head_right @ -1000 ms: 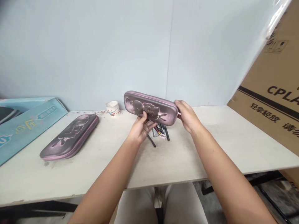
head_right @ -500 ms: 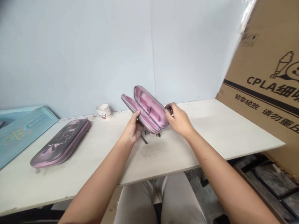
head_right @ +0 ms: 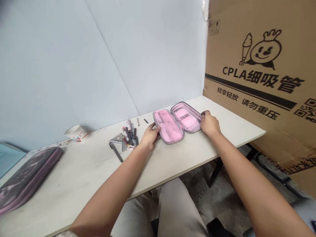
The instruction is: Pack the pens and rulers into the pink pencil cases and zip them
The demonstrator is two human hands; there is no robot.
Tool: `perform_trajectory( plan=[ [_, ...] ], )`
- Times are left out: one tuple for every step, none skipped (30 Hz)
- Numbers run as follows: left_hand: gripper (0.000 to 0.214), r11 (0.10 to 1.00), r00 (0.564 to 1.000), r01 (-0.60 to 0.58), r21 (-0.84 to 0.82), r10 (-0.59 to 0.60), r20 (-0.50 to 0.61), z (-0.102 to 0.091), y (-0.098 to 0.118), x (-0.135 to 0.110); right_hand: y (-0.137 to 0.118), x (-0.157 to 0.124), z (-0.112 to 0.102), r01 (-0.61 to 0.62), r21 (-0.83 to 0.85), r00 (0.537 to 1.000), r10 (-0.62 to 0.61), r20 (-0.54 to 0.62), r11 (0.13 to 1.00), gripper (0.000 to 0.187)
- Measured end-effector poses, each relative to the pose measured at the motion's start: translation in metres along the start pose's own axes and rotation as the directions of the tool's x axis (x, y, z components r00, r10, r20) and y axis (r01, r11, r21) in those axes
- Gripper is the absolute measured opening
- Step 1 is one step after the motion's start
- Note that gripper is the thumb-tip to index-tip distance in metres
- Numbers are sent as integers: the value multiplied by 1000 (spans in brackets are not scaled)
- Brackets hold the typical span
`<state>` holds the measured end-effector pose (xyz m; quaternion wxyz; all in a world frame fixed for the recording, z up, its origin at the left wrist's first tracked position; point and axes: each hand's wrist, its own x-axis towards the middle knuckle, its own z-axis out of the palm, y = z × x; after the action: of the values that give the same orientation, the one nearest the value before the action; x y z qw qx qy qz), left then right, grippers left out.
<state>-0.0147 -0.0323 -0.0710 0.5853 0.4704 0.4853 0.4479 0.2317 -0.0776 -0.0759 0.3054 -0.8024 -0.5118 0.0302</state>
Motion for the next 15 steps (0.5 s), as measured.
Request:
perform_trajectory(
  plan=[
    [45, 992, 999, -34, 123, 34, -2, 4, 0, 5, 4, 4, 0, -12, -31, 1000, 12, 12, 999, 40],
    [48, 958, 996, -85, 273, 88, 1, 7, 1, 9, 7, 7, 0, -15, -65, 1000, 16, 18, 998, 40],
    [51, 886, 987, -147, 439, 157, 13, 9, 4, 12, 8, 11, 0, -5, -97, 1000, 6, 15, 995, 39],
    [55, 773, 972, -210, 599, 231, 41, 12, 7, 14, 6, 14, 0, 24, -120, 1000, -24, 5, 992, 39],
    [59, 629, 952, -262, 732, 295, 87, 15, 10, 15, 3, 16, 0, 71, -137, 997, -73, -9, 988, 39],
    [62, 478, 931, -299, 826, 335, 143, 19, 12, 15, -3, 17, 1, 135, -146, 990, -139, -19, 980, 40],
    [64, 340, 914, -325, 883, 351, 202, 24, 13, 14, -10, 17, 2, 208, -148, 977, -213, -18, 967, 41],
    [64, 224, 903, -343, 912, 346, 255, 30, 12, 13, -18, 17, 5, 282, -143, 958, -285, 1, 949, 44],
    [63, 133, 898, -356, 925, 323, 299, 35, 11, 13, -26, 15, 8, 348, -132, 938, -345, 40, 928, 47],
    [62, 61, 899, -363, 930, 287, 332, 41, 9, 12, -33, 14, 12, 400, -119, 915, -389, 104, 909, 51],
    [61, 3, 904, -365, 931, 242, 354, 46, 6, 12, -40, 12, 16, 438, -103, 890, -416, 185, 893, 55],
    [60, -48, 909, -366, 930, 195, 368, 50, 4, 13, -44, 11, 21, 462, -87, 863, -425, 275, 882, 57],
    [60, -91, 913, -367, 926, 154, 377, 53, 1, 14, -47, 10, 24, 475, -75, 832, -420, 362, 877, 59],
    [59, -128, 914, -371, 920, 122, 386, 55, -1, 15, -48, 10, 27, 479, -68, 803, -406, 436, 875, 59],
    [60, -158, 913, -378, 912, 102, 395, 55, -2, 16, -48, 10, 30, 479, -67, 779, -389, 492, 875, 59]
  ],
)
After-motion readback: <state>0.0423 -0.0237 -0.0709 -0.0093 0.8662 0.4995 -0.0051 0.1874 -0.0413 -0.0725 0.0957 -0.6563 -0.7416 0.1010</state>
